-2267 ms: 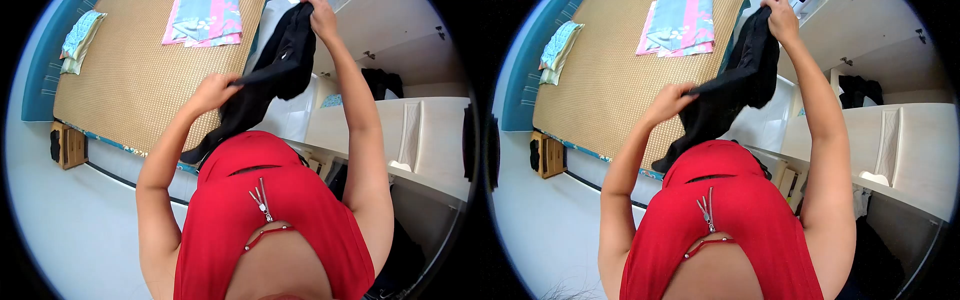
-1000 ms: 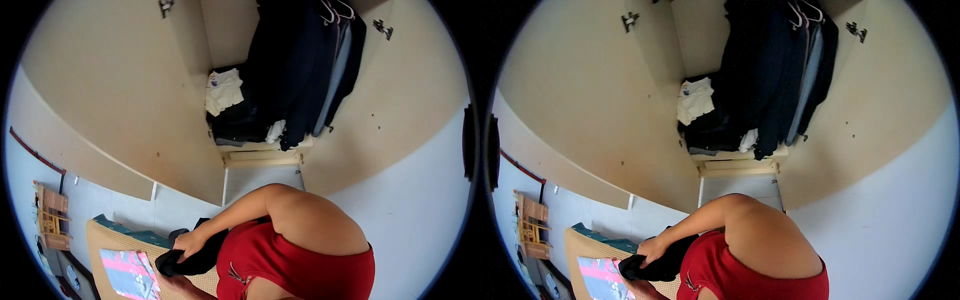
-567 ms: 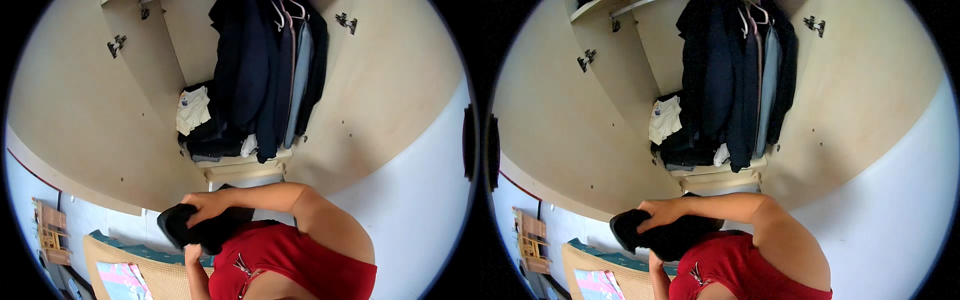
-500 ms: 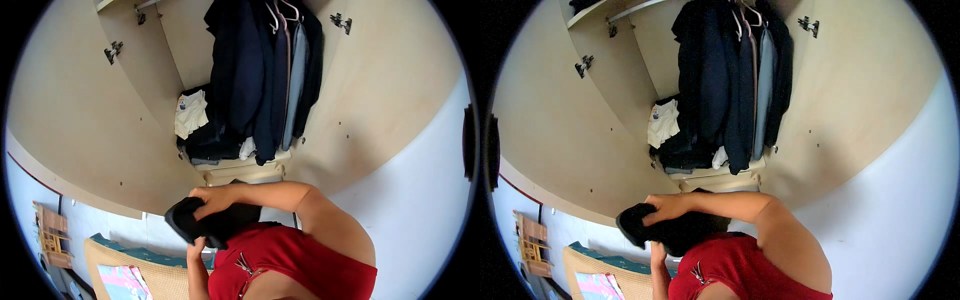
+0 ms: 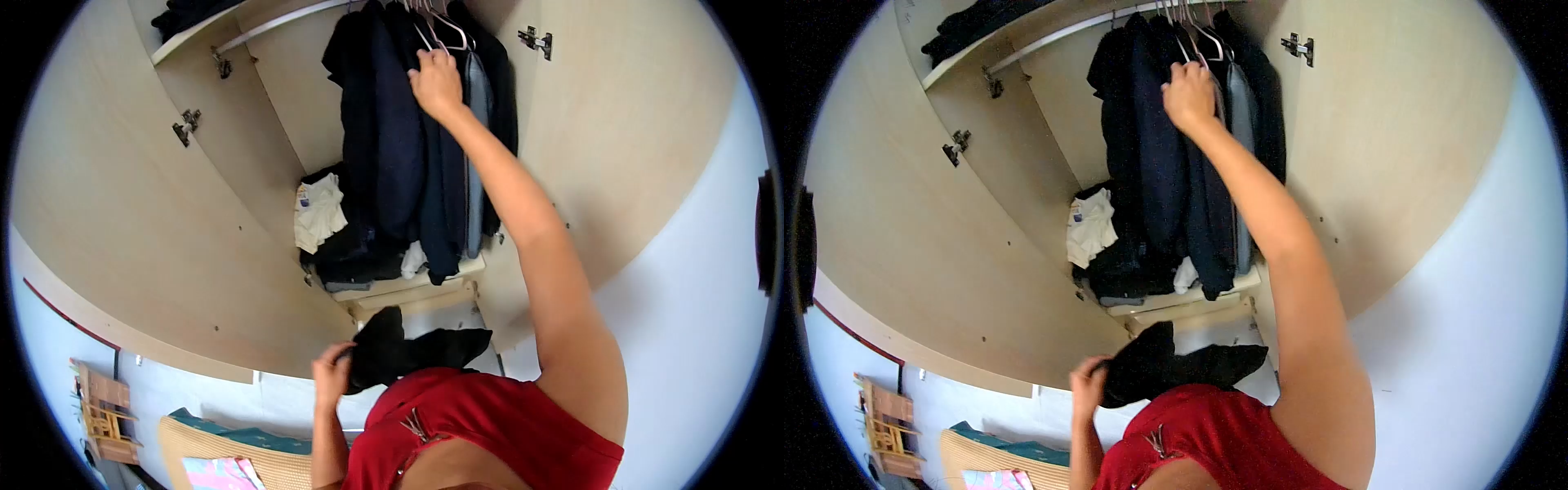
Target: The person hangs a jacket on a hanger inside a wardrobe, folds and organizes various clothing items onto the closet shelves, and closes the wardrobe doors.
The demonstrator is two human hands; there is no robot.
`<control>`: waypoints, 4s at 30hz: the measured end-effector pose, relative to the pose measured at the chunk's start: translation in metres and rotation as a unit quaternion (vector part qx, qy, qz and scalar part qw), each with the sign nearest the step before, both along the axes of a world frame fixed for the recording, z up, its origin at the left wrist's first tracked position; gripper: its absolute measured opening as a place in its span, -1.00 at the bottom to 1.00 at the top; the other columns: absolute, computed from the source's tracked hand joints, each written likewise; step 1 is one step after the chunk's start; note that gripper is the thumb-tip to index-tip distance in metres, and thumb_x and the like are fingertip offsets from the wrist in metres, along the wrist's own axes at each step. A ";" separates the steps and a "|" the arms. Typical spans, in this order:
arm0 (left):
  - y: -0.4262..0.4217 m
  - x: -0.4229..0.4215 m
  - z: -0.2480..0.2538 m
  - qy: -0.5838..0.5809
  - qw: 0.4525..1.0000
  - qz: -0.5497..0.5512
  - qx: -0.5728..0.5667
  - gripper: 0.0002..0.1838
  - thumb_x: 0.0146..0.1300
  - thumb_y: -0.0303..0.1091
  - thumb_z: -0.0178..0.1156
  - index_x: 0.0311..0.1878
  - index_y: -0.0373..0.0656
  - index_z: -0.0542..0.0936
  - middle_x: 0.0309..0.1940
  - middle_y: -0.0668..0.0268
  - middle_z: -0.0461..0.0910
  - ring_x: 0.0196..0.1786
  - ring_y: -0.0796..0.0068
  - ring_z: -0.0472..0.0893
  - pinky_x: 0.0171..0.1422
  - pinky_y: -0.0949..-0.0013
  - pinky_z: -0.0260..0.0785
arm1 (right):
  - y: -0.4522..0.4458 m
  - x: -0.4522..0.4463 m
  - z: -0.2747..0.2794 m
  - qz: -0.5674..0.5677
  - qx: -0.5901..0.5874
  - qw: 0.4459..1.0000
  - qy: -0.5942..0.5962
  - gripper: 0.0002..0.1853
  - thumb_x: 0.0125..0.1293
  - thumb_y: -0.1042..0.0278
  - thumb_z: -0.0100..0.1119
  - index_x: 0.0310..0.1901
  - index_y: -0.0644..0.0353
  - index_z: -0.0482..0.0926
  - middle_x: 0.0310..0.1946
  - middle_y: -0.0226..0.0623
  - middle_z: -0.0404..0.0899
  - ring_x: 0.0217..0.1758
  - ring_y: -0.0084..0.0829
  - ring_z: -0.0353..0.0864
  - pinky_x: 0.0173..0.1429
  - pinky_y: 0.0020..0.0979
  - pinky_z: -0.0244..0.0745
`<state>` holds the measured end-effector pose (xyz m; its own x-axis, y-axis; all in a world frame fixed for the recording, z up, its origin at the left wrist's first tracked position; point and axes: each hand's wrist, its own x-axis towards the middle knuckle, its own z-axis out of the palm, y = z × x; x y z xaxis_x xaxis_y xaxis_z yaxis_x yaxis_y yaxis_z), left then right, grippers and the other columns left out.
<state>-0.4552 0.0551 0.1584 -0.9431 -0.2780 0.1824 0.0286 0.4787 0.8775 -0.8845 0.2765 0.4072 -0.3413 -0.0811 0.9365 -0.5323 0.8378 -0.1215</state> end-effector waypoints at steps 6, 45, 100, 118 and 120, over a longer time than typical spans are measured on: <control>0.002 0.034 -0.001 -0.033 0.993 -0.067 -0.089 -0.72 0.13 -0.52 0.17 -0.08 -0.11 0.66 -0.20 0.08 0.68 -0.14 0.05 0.69 -0.05 0.25 0.52 | -0.014 -0.088 0.018 -0.114 -0.008 0.985 -0.129 -0.71 0.35 0.43 -0.11 -0.01 0.32 0.54 -0.09 -0.02 0.58 -0.03 -0.05 0.61 0.02 -0.13 0.56; -0.083 0.019 0.038 0.004 0.979 0.186 -0.082 -0.77 0.31 -0.37 0.13 -0.18 -0.41 0.53 -0.35 -0.09 0.59 -0.28 0.35 0.57 -0.09 0.27 0.40 | 0.029 0.188 -0.361 0.265 -0.412 0.786 -0.378 -0.65 0.42 0.32 0.12 0.16 0.24 0.39 -0.35 -0.43 0.48 -0.32 -0.60 0.47 -0.23 -0.53 0.40; 0.003 0.073 0.127 0.026 0.945 0.181 -0.271 -0.76 0.15 -0.42 0.27 -0.08 -0.14 0.67 -0.47 0.03 0.61 -0.45 0.09 0.64 -0.35 0.28 0.48 | -0.083 0.316 -0.268 0.476 -0.233 0.627 -0.571 -0.61 0.36 0.47 -0.02 0.20 0.31 0.46 -0.39 -0.36 0.57 -0.52 -0.50 0.41 -0.42 -0.44 0.35; 0.019 0.065 0.049 0.055 0.964 0.126 -0.226 -0.33 -0.10 -0.62 0.26 0.21 -0.12 0.48 0.06 0.06 0.59 0.07 0.03 0.61 0.15 0.21 0.47 | -0.069 0.314 -0.197 0.513 -0.533 0.612 -0.278 -0.68 0.38 0.45 -0.03 0.14 0.25 0.38 -0.02 -0.16 0.54 -0.10 -0.36 0.59 -0.06 -0.40 0.55; -0.006 0.058 0.056 0.049 0.947 0.197 -0.251 -0.62 -0.14 -0.57 0.30 -0.14 -0.19 0.56 -0.23 0.03 0.62 -0.11 -0.08 0.60 -0.06 0.11 0.47 | -0.075 0.320 -0.174 0.553 -0.515 0.620 -0.210 -0.75 0.32 0.54 -0.01 0.03 0.27 0.40 -0.19 -0.19 0.57 -0.33 -0.47 0.59 -0.35 -0.51 0.53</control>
